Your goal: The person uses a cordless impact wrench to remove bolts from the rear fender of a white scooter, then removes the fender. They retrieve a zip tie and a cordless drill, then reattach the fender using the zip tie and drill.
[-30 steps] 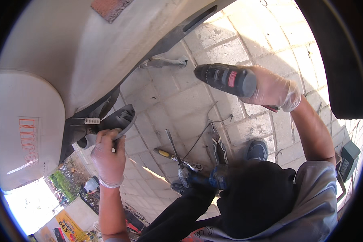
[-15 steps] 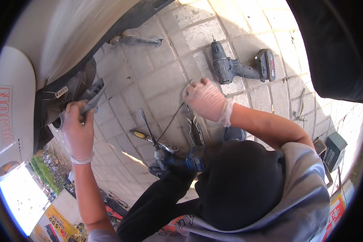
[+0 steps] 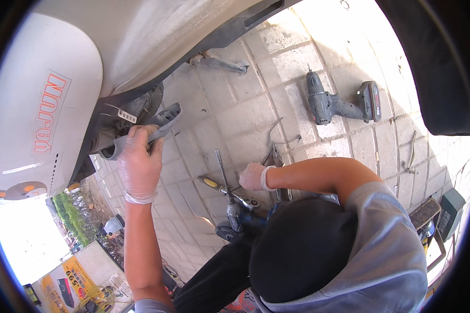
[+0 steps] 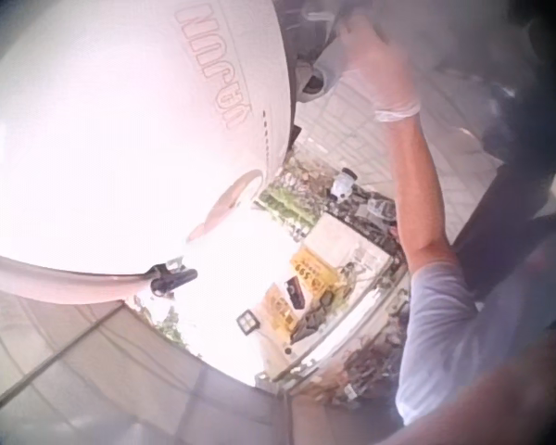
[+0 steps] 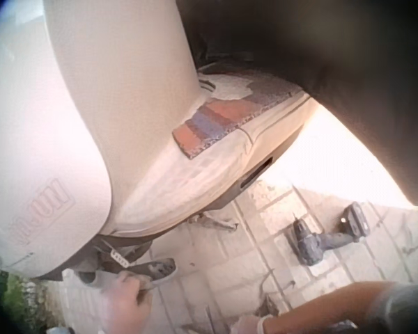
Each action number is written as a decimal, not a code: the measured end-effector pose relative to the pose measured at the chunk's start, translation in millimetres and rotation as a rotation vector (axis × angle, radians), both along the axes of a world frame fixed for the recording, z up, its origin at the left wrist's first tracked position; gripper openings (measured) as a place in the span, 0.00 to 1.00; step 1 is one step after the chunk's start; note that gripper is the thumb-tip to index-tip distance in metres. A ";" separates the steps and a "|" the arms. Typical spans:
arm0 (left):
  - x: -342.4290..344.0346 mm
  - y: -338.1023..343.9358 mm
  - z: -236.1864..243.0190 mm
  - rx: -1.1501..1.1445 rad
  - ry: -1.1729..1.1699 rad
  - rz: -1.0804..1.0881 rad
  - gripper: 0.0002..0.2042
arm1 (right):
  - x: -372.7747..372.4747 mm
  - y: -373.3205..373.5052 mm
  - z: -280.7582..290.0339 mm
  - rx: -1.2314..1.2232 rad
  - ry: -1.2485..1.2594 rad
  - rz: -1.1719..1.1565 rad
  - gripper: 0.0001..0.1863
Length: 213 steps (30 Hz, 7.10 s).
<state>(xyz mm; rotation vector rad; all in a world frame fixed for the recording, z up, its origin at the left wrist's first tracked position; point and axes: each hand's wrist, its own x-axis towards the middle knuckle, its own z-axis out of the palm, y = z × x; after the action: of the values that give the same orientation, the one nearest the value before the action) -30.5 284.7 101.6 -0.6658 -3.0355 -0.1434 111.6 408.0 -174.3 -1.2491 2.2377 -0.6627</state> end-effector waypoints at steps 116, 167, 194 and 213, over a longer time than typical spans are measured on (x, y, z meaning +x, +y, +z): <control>-97.3 -18.5 -11.6 0.298 -0.535 0.684 0.14 | -223.3 81.2 146.8 -0.819 -0.593 -0.608 0.20; -118.3 -32.1 -30.9 -0.142 -0.240 0.279 0.19 | -238.6 5.1 124.5 -1.159 -1.152 -0.820 0.12; -108.1 -14.9 -28.5 -0.059 -0.302 0.402 0.14 | -237.5 -9.7 123.9 -1.380 -1.488 -0.802 0.19; -105.4 -16.5 -18.3 -0.040 -0.359 0.377 0.15 | -210.7 32.5 123.6 -1.136 -1.151 -0.811 0.18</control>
<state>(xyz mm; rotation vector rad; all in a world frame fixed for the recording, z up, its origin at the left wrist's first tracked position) -135.9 268.2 83.3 -0.0589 -3.4435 -0.2102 -99.0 440.4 -50.7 0.0184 1.1586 -2.3681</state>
